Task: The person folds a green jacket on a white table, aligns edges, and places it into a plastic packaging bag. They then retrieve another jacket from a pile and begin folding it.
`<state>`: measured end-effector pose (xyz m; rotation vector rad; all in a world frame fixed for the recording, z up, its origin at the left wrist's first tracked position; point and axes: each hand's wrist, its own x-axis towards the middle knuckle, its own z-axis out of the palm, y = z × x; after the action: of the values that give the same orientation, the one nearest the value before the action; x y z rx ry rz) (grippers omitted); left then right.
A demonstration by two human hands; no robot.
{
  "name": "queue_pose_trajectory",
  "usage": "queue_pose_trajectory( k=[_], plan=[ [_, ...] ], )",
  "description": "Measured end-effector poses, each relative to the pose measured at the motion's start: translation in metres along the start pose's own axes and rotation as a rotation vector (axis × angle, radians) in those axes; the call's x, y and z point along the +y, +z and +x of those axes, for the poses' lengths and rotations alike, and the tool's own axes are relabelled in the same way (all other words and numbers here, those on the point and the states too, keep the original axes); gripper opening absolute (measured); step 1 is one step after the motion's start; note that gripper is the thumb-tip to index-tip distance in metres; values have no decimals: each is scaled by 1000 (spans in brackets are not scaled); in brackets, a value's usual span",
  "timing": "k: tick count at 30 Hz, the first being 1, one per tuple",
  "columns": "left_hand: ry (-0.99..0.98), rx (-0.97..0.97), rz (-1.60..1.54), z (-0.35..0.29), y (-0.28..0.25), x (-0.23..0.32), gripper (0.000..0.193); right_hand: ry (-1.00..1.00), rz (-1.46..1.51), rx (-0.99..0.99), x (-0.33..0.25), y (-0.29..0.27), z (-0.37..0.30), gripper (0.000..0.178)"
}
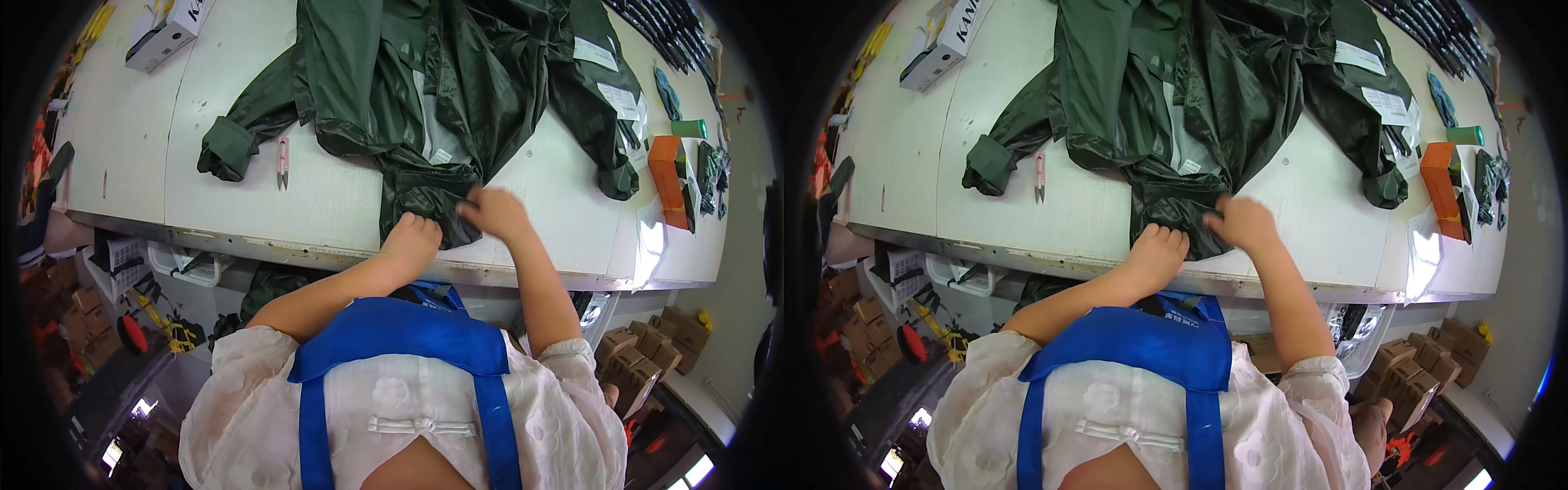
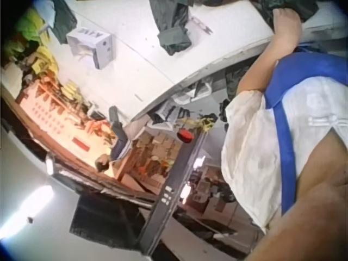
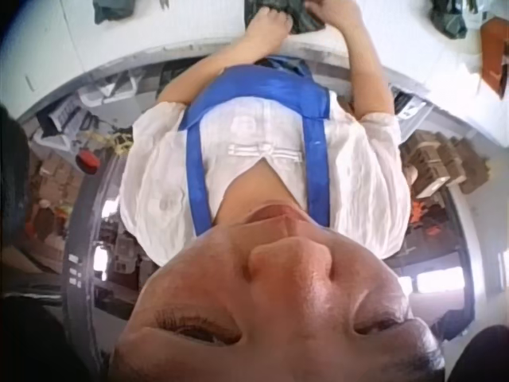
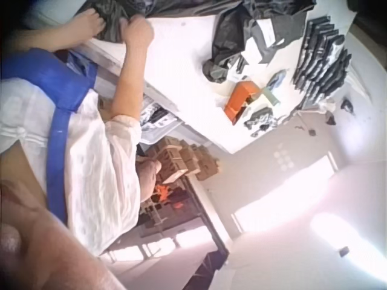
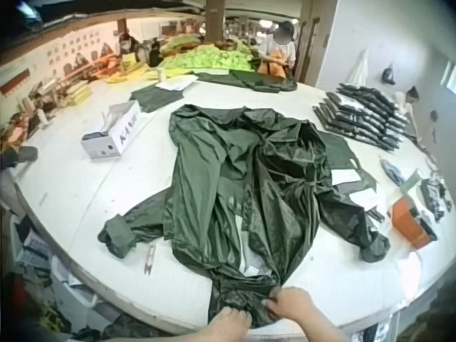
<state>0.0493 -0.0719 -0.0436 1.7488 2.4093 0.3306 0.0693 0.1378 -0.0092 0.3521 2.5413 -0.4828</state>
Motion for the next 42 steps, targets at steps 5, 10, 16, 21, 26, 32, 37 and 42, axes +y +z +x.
queue_pose_trajectory(
  k=[5,10,16,21,26,32,37,42],
  plan=[
    [44,-40,164,11,5,13,28,6,-1,591,-23,-26,86,46],
    [-18,41,90,-3,7,11,29,-45,458,812,29,-56,82,17],
    [85,4,-14,4,9,-6,30,586,592,716,131,36,9,36],
    [121,-140,-101,8,1,-20,27,-198,374,869,36,46,-47,44],
    [-62,-336,-541,36,3,-47,15,-397,148,508,16,87,-43,28],
    [97,60,15,38,-13,-13,22,4,481,238,11,69,-29,16],
    [105,131,-162,16,26,-4,28,-526,484,447,11,36,-14,11],
    [204,220,-139,24,21,-11,11,-6,-184,287,48,-10,30,18]
  ],
)
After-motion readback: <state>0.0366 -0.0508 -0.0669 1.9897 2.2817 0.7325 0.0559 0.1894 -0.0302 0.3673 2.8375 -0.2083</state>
